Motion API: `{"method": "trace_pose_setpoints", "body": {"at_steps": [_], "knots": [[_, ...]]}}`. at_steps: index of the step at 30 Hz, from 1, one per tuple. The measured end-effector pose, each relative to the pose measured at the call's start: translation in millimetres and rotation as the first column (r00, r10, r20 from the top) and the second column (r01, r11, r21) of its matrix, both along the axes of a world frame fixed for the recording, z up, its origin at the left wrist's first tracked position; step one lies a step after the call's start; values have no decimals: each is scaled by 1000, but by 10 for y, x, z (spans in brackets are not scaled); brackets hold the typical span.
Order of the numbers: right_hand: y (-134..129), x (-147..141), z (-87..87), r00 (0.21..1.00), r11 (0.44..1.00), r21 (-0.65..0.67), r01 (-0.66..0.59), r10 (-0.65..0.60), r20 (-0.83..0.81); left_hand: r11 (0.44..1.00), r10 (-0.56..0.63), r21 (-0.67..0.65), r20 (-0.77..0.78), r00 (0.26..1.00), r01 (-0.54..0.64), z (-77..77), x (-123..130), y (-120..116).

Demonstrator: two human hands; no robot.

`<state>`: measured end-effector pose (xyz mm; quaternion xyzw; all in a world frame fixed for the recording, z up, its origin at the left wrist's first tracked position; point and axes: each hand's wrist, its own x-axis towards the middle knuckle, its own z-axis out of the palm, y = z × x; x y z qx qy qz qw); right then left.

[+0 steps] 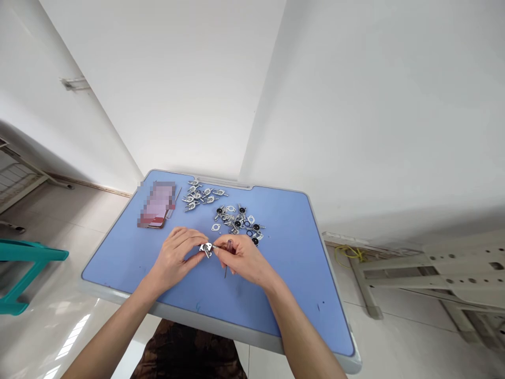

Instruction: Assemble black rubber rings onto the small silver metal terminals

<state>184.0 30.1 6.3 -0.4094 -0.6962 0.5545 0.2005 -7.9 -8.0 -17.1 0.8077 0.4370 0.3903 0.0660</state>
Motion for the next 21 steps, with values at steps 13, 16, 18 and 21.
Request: {"method": "trace_pose_setpoints", "body": {"at_steps": [13,16,18,21], "knots": [[-10,-15,-7,997,1000,5,29,-28,-69,1000,-8,-17,65,998,9,-11,3,-25],[-6,-18,-2,998,1000,0,15,-15,-53,999,-23,-31,66,998,25,-10,0,-24],[1,-15,1,1000,1000,-13,-13,12,-15,997,-32,-61,63,998,36,-15,-7,-20],[32,16,-3,997,998,-25,-58,59,52,989,-32,-144,54,998,40,-31,-26,-9]]}}
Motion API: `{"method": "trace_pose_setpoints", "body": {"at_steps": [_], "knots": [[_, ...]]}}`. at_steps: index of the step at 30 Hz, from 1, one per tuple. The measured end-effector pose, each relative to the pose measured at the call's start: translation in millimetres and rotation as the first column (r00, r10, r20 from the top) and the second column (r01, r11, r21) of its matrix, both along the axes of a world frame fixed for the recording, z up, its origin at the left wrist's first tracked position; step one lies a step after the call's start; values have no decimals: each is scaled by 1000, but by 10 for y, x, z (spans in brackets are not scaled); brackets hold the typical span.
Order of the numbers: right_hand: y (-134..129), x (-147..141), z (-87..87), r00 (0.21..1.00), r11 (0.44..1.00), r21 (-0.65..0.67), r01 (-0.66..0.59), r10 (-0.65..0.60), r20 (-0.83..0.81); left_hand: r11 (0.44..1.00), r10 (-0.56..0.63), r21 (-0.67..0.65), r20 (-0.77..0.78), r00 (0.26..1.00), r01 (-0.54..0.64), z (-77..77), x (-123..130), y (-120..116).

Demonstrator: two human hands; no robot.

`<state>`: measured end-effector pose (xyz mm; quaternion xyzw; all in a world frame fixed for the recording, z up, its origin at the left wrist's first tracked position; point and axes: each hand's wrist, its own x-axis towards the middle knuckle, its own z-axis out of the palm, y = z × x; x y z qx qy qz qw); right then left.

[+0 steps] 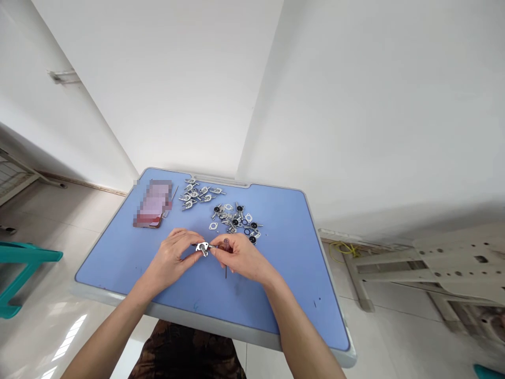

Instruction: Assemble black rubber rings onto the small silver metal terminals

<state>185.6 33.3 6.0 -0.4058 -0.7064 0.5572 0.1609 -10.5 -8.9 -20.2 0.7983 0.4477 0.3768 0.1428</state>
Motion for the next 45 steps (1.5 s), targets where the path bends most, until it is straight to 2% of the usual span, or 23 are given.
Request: {"method": "trace_pose_setpoints", "body": {"at_steps": [3,8,13,16,21,26,30,32,37,41,45], "knots": [[64,77,-8,997,995,68,71,-73,23,998,10,-68,-38,999,-13,-29,-13,11],[166,221,-10,933,919,170,355,-360,1,1000,-4,-21,-171,985,0,-106,23,8],[171,223,-25,902,886,176,429,-431,-26,995,-51,70,-260,964,72,-174,81,-4],[161,200,-34,911,894,176,411,-412,-31,993,-73,71,-258,964,94,-178,94,-1],[165,193,-65,930,910,194,366,-367,-32,996,-94,-9,-247,964,94,-143,86,20],[157,159,-76,938,911,271,310,-340,72,992,-103,-93,-201,974,86,-125,85,36],[148,117,-91,924,878,375,298,-364,119,987,-83,-147,-168,982,59,-120,100,37],[147,93,-118,936,868,429,252,-331,120,985,-75,-166,-160,984,48,-123,108,40],[159,19,-203,913,783,611,116,-326,246,986,-72,-157,-149,986,48,-157,115,53],[189,-28,-254,878,754,657,-13,-306,368,987,-70,-150,-141,987,48,-185,116,59],[217,-75,-288,855,737,671,-82,-294,427,989,-65,-142,-141,988,45,-182,118,56]]}}
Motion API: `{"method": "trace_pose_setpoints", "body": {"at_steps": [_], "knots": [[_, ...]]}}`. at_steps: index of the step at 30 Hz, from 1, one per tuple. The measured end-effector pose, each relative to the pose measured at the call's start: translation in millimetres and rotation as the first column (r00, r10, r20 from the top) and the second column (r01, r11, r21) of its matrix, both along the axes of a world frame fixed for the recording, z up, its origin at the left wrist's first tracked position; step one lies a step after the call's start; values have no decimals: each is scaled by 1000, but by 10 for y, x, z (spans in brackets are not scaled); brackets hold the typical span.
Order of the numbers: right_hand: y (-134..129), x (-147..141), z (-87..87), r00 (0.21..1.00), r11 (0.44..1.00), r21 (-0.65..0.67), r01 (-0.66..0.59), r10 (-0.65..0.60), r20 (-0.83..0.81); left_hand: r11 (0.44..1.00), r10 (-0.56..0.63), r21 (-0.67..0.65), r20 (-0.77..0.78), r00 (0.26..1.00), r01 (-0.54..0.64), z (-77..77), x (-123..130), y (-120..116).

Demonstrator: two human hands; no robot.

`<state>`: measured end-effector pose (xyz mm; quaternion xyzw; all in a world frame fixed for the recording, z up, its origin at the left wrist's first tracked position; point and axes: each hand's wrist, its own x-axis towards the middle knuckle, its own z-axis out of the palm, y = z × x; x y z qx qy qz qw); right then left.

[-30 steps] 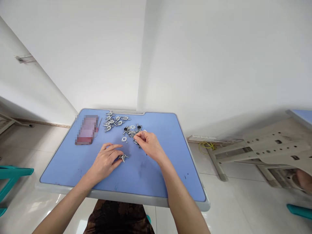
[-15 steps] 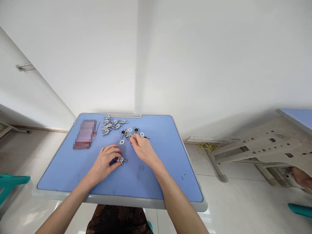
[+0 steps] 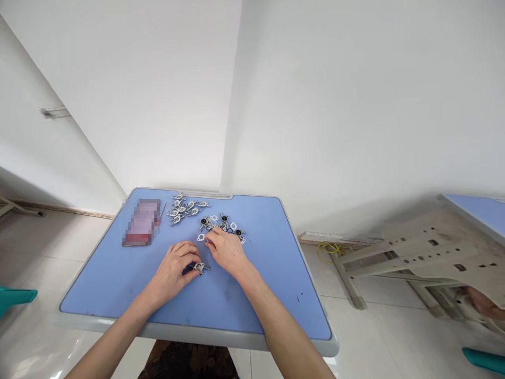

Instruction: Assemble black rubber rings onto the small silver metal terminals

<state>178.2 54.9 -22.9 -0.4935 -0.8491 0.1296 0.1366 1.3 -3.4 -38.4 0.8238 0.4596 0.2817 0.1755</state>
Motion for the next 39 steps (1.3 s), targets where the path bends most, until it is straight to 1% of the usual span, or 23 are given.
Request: {"method": "trace_pose_setpoints", "body": {"at_steps": [3,6,8,11,16,20,24,27,31,35,37,39], "knots": [[-4,-18,0,1000,1000,12,-18,18,2,1000,2,6,1,1000,-2,9,-1,-4],[-30,7,33,994,1000,-4,10,-10,-109,1000,3,5,-2,1000,-3,14,-3,-9],[-56,39,72,969,998,-52,31,-43,-243,1000,4,2,-5,1000,-4,18,-3,-12],[-96,73,147,907,987,-162,21,-87,-412,1000,7,-11,-17,1000,-8,26,-2,-13],[-151,64,243,848,948,-318,-10,-160,-505,1000,-4,-6,-17,1000,4,35,-2,-8],[-184,57,255,843,930,-365,-40,-165,-512,1000,-7,-11,-16,1000,6,35,-5,-6],[-198,82,244,873,900,-432,-68,-156,-462,1000,-12,-6,-19,1000,12,35,-9,-3],[-192,93,231,906,875,-475,-97,-120,-405,1000,-12,-4,-17,1000,12,34,-11,0],[-187,68,201,922,852,-503,-144,-69,-382,1000,-14,-13,-15,1000,14,30,-11,1],[-193,40,164,927,853,-496,-159,-44,-372,1000,-11,-10,-8,1000,11,24,-9,0],[-193,36,154,928,862,-487,-144,-53,-368,1000,-9,-8,-5,1000,9,25,-10,-2],[-189,37,149,926,858,-495,-137,-67,-373,1000,-9,-13,-7,1000,8,28,-11,-4]]}}
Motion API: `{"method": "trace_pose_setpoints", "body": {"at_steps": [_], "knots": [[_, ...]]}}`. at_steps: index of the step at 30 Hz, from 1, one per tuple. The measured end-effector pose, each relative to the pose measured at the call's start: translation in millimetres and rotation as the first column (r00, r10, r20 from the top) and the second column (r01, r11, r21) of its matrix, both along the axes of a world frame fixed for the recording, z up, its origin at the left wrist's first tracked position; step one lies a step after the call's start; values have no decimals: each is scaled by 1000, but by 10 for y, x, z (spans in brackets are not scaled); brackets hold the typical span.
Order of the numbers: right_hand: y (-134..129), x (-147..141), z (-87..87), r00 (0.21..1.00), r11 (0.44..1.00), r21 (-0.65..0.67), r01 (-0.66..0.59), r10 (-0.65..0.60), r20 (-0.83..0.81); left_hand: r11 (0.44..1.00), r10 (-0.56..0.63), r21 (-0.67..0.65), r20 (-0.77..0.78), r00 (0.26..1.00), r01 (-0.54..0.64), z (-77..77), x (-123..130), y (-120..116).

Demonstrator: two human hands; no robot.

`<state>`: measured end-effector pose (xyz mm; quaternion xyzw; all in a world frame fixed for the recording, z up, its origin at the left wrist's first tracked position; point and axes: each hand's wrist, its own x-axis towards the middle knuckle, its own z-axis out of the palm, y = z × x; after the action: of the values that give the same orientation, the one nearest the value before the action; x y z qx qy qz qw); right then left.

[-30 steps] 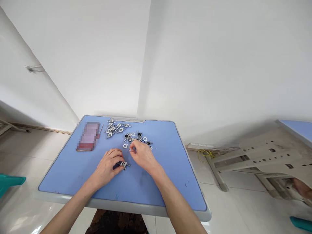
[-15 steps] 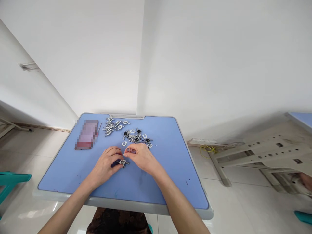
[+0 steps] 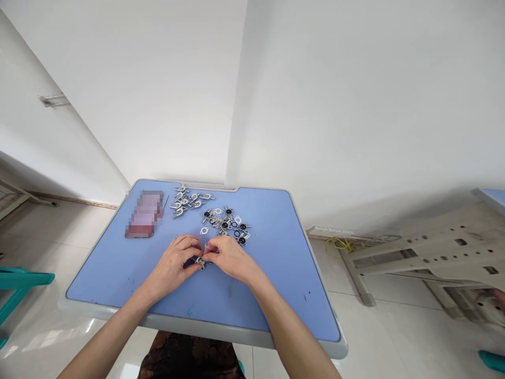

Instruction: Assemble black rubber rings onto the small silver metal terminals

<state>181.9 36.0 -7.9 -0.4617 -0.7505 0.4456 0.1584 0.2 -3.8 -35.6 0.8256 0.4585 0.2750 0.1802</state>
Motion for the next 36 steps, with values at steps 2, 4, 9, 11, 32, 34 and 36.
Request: {"method": "trace_pose_setpoints", "body": {"at_steps": [2,4,9,11,32,34,36], "knots": [[7,1,-3,1000,999,-32,-4,4,-13,1000,0,-6,-3,1000,0,4,-2,-2],[16,2,-12,1000,998,-68,-10,9,-19,1000,0,-11,-6,1000,0,8,-3,-3],[44,3,-78,1000,991,-133,11,-14,-23,1000,9,-24,-2,1000,-9,11,2,-5],[53,2,-107,1000,990,-137,14,-18,-26,1000,12,-26,6,1000,-12,6,4,-7],[93,1,-232,999,989,-145,26,-28,-17,992,80,-103,43,996,-75,19,30,-41],[87,-5,-227,1000,988,-154,12,-16,-23,991,84,-108,43,996,-79,17,26,-40],[80,-10,-212,1000,986,-168,-2,-1,-16,990,91,-112,41,995,-85,17,25,-41]]}}
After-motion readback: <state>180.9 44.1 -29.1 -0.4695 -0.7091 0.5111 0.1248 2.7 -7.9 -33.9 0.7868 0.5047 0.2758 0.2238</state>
